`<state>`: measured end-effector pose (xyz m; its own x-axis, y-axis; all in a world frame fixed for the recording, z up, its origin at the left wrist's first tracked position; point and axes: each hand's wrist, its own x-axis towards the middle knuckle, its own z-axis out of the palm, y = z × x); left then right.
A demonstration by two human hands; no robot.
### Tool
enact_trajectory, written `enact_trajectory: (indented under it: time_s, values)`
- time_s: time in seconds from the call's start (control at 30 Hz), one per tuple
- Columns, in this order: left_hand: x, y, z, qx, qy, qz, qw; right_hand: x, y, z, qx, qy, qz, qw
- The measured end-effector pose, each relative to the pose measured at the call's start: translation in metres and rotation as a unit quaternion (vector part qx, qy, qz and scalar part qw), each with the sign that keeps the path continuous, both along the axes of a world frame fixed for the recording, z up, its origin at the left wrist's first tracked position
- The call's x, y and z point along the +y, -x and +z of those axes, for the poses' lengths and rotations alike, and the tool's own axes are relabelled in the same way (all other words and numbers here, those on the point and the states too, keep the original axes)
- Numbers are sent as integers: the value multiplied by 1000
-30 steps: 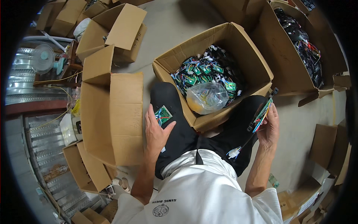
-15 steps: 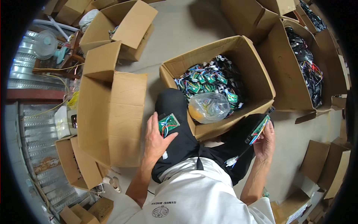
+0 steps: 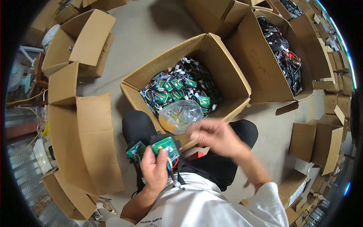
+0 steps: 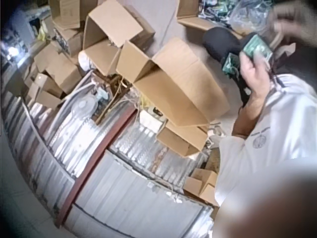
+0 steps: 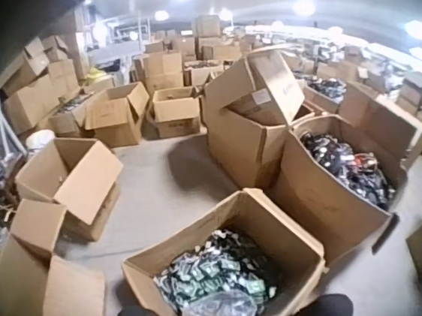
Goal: The person sorts through green circuit boards by hand, then packages them into smaller plastic bags or cardboard boxes.
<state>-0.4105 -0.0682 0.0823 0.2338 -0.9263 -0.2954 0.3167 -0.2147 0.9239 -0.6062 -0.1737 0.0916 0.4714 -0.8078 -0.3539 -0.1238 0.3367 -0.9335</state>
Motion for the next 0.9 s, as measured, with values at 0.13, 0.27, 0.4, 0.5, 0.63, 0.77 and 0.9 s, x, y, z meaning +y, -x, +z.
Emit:
enact_trajectory:
  time_s: [0.13,0.27,0.4,0.5,0.63,0.77,0.9]
  values:
    - [-3,-13,-6,40,-23,-33,998,-129,44,-80,217,116,66,967]
    - [-15,-10,-9,73,-66,-65,993,-174,65,-234,506,155,269,805]
    - [-19,-10,-10,94,-71,-78,990,-150,80,-330,584,148,306,737]
    - [-16,-11,-9,83,-66,-68,992,-136,61,-348,612,109,212,754]
    - [-17,-10,-7,114,-99,-78,985,-137,60,-349,572,139,343,732]
    - [-9,-6,-4,82,-69,-93,990,-136,70,-358,584,142,308,737]
    - [0,-7,4,89,-49,-90,991,-117,66,-376,621,55,236,745]
